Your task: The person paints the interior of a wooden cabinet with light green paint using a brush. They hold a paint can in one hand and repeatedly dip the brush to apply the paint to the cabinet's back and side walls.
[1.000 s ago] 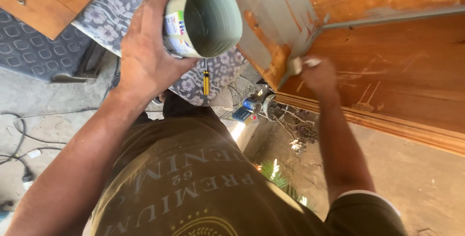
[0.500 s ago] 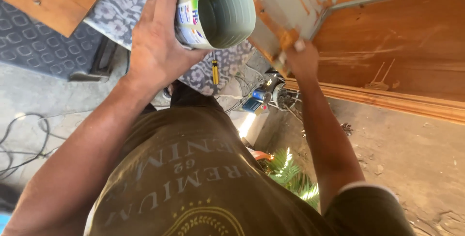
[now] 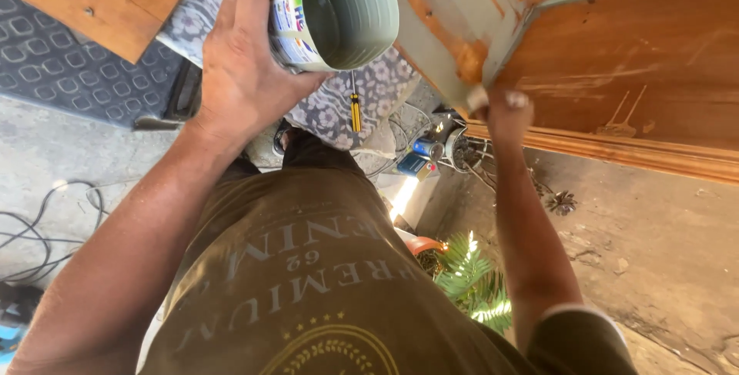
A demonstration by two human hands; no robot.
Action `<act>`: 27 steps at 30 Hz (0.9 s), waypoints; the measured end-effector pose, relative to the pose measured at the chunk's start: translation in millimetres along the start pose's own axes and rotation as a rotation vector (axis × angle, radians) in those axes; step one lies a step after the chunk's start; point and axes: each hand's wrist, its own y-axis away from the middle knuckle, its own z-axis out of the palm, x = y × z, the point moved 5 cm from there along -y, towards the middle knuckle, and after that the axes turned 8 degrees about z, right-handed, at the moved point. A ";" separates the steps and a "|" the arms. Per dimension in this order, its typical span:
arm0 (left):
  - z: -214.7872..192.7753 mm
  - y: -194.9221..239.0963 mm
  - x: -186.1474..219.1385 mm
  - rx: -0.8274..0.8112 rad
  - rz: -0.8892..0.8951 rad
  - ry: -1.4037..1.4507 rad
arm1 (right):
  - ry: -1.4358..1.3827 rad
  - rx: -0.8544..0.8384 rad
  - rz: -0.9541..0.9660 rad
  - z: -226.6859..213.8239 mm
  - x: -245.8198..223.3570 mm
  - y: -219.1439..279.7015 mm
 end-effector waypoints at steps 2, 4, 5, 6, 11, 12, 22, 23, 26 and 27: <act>2.8 -3.2 -7.5 -0.016 -0.007 -0.026 | 0.246 0.112 -0.262 -14.6 20.2 -13.4; 2.4 -1.1 -7.9 -0.029 -0.019 -0.061 | 0.491 0.209 -0.530 -10.0 -6.3 -3.7; -0.7 -2.1 -5.8 -0.014 -0.024 -0.031 | 0.593 0.054 -0.355 6.6 -32.4 -0.8; -3.8 -3.1 -3.5 0.000 -0.029 -0.001 | 0.690 -0.103 -0.179 21.8 -57.1 5.2; -14.5 8.1 -7.0 0.042 -0.010 -0.064 | 0.132 -0.168 -0.472 106.1 -220.5 58.4; -17.6 10.3 -8.4 0.059 -0.010 -0.091 | -0.001 -0.157 -0.587 123.1 -245.9 60.5; -11.4 6.8 -9.8 0.024 -0.072 -0.071 | -0.566 -0.176 0.022 60.2 -100.9 31.0; -10.0 5.7 -10.3 0.023 -0.035 -0.075 | -0.239 -0.056 0.033 41.5 -57.6 8.0; -8.9 3.6 -8.3 0.019 -0.004 -0.075 | 0.204 0.167 -0.230 -11.2 -3.2 -22.7; -9.3 3.6 -7.9 0.011 -0.016 -0.067 | 0.327 0.268 -0.502 -22.7 -0.7 -22.4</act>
